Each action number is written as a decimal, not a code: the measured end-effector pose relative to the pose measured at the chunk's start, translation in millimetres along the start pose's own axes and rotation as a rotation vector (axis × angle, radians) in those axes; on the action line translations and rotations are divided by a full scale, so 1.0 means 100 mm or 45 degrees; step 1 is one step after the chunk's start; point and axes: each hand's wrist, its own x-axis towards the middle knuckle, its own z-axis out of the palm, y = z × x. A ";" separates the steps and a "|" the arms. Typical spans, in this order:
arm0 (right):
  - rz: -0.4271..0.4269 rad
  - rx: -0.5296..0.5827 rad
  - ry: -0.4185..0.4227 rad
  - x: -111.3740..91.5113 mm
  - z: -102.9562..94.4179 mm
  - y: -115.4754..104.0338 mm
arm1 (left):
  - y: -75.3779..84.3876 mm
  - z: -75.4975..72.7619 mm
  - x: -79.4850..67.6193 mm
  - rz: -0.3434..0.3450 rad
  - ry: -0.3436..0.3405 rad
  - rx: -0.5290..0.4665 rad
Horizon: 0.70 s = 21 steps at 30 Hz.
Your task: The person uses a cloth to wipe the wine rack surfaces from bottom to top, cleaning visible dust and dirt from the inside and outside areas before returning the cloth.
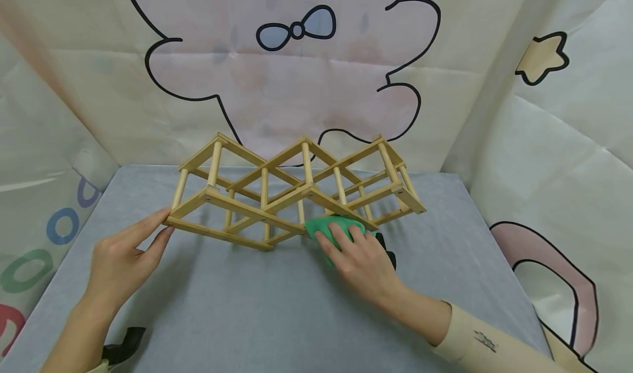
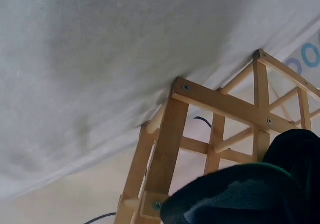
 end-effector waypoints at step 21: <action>0.078 0.085 0.163 -0.07 -0.16 0.15 | 0.00 -0.01 0.00 0.002 -0.012 -0.015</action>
